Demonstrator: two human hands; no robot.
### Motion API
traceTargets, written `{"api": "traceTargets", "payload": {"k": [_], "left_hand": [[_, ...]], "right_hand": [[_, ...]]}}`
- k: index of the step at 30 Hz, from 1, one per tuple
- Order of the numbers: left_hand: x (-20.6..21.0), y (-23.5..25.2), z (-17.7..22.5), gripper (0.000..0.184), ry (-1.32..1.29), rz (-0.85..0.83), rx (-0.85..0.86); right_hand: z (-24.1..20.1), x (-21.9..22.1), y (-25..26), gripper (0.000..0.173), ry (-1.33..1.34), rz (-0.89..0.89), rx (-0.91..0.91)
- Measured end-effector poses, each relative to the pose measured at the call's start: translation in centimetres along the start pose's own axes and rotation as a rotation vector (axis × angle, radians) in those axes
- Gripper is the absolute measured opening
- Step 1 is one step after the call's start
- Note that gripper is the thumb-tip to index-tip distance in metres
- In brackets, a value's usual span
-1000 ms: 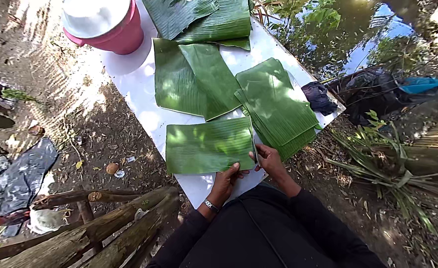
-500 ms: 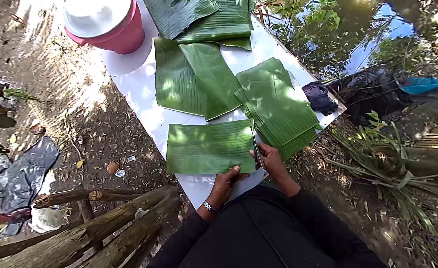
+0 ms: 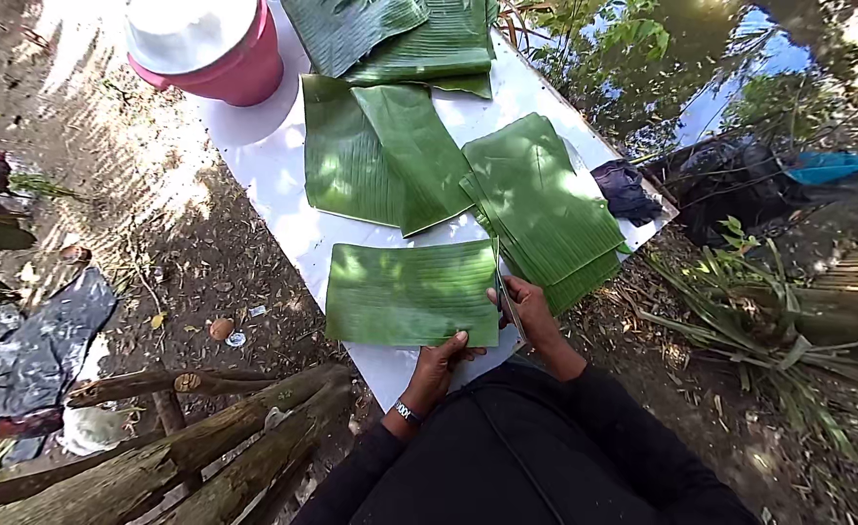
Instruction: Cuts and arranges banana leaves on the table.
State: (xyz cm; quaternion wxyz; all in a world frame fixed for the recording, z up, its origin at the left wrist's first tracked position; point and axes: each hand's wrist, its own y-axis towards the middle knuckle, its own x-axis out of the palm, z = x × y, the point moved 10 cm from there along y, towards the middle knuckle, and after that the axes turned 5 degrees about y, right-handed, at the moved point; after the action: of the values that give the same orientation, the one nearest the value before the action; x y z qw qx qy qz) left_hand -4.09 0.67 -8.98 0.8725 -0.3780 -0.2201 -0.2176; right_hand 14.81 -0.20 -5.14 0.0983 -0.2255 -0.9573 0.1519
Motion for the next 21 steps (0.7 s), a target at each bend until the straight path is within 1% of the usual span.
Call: {"api": "traceTargets", "payload": {"k": [2,8,10,12,13,14,17,18,19,20,21], "left_hand": [[-0.3,-0.3,0.0,0.014,0.005,-0.001,-0.003],[-1.5,-0.9,0.3,0.014,0.016,0.051,0.019],[-2.0,-1.3,0.3,0.014,-0.025,0.056,0.029],[-2.4,-1.8,0.8,0.017,-0.137,0.047,0.092],[-2.7,-2.2,1.4,0.02,-0.202,0.035,0.139],[-2.9,-2.5,2.1,0.025,-0.249,0.022,0.183],[-3.7,-2.9,4.2,0.034,-0.268,0.042,0.256],[-3.8,-2.8,4.6,0.033,-0.247,0.068,0.259],[-4.0,-2.7,4.8,0.031,-0.215,0.096,0.255],[-4.2,-2.5,4.9,0.028,-0.185,0.116,0.249],[-4.2,-2.4,4.7,0.025,-0.15,0.127,0.236]], "right_hand": [[0.0,0.1,0.2,0.028,-0.012,-0.012,0.024],[0.4,0.7,0.1,0.021,-0.043,-0.046,0.06],[0.8,0.8,0.0,0.018,-0.03,-0.07,0.1],[1.8,1.3,-0.3,0.017,0.051,-0.139,0.192],[2.5,1.9,-0.8,0.022,0.129,-0.204,0.255],[3.2,2.7,-1.4,0.033,0.198,-0.307,0.315],[3.9,5.9,-4.6,0.075,0.36,-0.717,0.423],[3.7,6.5,-5.4,0.083,0.397,-0.786,0.439],[3.3,6.6,-5.7,0.082,0.412,-0.777,0.436],[2.8,6.2,-5.6,0.07,0.404,-0.691,0.408],[2.3,5.5,-5.1,0.052,0.386,-0.555,0.365]]}}
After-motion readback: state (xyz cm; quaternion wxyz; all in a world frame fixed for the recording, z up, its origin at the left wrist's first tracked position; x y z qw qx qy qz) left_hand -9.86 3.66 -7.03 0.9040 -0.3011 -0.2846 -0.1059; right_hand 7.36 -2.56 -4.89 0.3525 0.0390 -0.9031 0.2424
